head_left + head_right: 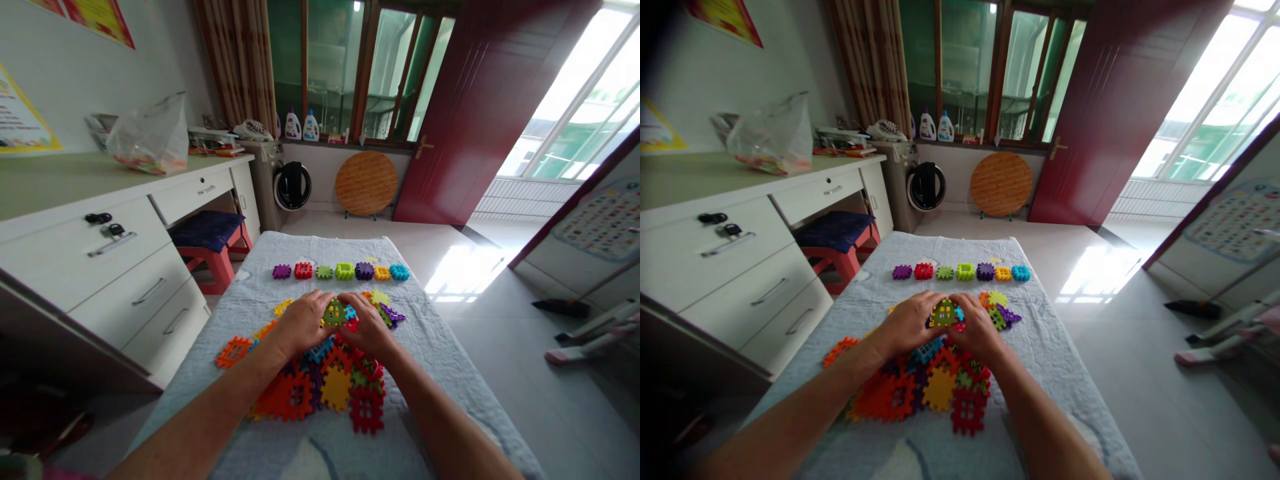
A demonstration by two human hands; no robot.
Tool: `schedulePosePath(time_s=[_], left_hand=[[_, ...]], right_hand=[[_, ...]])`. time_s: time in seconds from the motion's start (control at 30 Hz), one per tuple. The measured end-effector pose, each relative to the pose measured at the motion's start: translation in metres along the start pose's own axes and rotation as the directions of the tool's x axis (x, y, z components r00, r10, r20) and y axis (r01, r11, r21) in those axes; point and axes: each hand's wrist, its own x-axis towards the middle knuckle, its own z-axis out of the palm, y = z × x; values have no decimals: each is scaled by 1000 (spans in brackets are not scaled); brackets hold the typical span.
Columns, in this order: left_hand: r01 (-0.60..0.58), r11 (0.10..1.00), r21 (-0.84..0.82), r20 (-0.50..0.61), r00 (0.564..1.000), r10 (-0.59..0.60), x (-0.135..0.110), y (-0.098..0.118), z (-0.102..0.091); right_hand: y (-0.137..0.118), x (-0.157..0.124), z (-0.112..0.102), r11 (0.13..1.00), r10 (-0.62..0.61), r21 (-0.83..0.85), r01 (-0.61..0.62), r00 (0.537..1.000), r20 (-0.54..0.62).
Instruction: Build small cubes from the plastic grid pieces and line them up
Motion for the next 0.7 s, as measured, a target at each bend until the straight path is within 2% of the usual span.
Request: schedulePosePath(time_s=[0.13, 0.33, 0.47, 0.7], left_hand=[[1, 995, 104, 61, 998, -7, 5, 4, -2], [3, 983, 185, 86, 996, -19, 10, 8, -3], [1, 986, 168, 66, 998, -13, 11, 8, -3], [-14, 993, 114, 37, 999, 10, 10, 3, -4]], right_hand=[[1, 0, 0, 1000, -6, 0, 6, 1000, -15], [3, 0, -1, 1000, -13, -8, 13, 1000, -29], [7, -3, -1, 1000, -3, -4, 3, 998, -61], [8, -2, -3, 1000, 19, 1, -19, 999, -35]])
